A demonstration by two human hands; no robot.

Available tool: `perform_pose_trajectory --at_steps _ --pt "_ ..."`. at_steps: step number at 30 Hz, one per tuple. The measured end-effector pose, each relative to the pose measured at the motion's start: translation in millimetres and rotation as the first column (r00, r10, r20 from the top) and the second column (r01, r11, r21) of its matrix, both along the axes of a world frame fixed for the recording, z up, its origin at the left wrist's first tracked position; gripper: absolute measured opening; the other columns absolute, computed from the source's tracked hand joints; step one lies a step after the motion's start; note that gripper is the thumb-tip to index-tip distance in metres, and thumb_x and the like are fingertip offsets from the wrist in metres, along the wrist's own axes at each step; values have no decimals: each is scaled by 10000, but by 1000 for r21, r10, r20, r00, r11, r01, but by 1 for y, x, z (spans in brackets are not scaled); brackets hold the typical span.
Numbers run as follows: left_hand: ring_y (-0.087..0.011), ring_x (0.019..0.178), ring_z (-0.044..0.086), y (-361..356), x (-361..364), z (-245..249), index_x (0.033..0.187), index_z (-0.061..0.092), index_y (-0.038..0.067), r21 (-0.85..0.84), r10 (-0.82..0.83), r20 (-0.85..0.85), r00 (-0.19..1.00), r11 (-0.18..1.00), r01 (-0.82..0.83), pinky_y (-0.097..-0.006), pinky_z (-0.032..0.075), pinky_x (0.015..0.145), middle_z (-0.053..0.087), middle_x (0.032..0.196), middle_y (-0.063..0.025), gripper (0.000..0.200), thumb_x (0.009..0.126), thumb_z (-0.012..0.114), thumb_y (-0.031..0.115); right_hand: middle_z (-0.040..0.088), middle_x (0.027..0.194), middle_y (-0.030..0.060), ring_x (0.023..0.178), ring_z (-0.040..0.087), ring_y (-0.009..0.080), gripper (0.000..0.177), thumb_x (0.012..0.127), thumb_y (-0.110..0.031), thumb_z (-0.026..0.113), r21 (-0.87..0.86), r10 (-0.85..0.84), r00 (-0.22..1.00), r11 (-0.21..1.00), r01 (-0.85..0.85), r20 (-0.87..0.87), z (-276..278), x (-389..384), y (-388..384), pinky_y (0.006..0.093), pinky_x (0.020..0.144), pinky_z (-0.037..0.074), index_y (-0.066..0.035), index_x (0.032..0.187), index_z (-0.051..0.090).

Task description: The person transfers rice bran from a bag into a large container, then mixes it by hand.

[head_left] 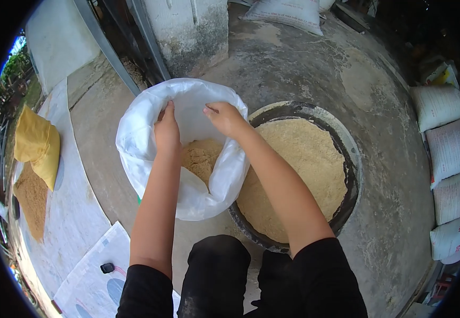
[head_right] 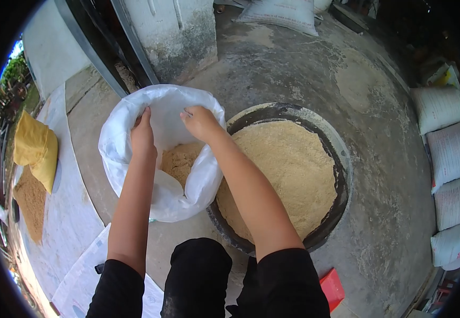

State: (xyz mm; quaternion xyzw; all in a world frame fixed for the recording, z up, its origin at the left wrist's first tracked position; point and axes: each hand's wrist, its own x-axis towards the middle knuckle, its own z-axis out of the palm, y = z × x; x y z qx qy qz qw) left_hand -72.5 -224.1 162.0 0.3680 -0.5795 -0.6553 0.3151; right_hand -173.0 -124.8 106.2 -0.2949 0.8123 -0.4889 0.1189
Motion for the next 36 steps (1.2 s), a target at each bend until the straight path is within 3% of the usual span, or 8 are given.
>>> perform_pose_trajectory --at_steps 7,16,18,25,27,31,33,36 --pt "-226 1240 346 61 37 -30 1276 390 -22 183 -382 60 922 912 366 -322 254 1020 399 1317 -153 535 842 552 247 583 1098 168 1031 555 232 429 887 -281 515 -55 289 895 956 -288 341 22 40 108 319 896 417 57 1152 518" --pt "-188 1194 391 178 49 -50 1172 446 -31 121 -522 -172 835 830 544 -294 289 1004 453 1218 -124 314 891 481 104 638 923 137 852 619 187 408 926 -333 430 -280 -224 780 847 452 584 -51 48 245 299 768 454 42 1014 566" --pt "-205 1184 413 208 34 -71 1120 499 -48 81 -538 -106 836 834 546 -303 298 1000 495 1197 -145 284 892 484 121 641 890 139 829 616 184 435 935 -357 396 -318 -528 657 595 738 538 -75 45 266 298 752 457 35 947 583" --pt "-234 1166 448 265 -5 -211 1124 536 -68 -320 -370 306 877 828 461 -308 332 976 520 1195 -195 316 884 495 134 635 873 129 817 606 182 485 941 -381 357 -186 -704 512 490 852 491 -168 66 283 277 744 445 26 868 610" --pt "-233 1105 497 286 -2 -213 1147 526 -63 39 -452 11 892 891 451 -294 365 941 538 1173 -184 331 889 486 141 632 860 131 813 591 181 474 940 -371 363 -260 -635 500 437 861 589 -178 72 274 282 749 441 25 883 616" --pt "-222 1045 524 304 6 -210 1145 525 -73 218 -456 38 889 872 438 -283 388 907 557 1136 -177 346 900 472 166 623 875 128 819 572 193 462 939 -355 366 -162 -595 377 384 909 709 -174 84 266 295 775 438 27 887 620" --pt "-190 909 566 298 -2 -204 1051 577 -73 613 -215 -143 966 747 257 -277 433 818 599 1020 -145 329 915 455 200 608 889 114 831 546 196 443 932 -344 373 -233 -541 370 306 923 755 -162 89 256 290 793 419 20 884 623" --pt "-160 780 581 290 0 -172 917 599 -46 669 -144 -199 969 703 241 -269 460 713 611 877 -103 308 921 447 222 591 905 107 868 533 198 421 916 -337 383 -220 -488 322 256 941 811 -136 88 241 298 825 396 10 885 620"
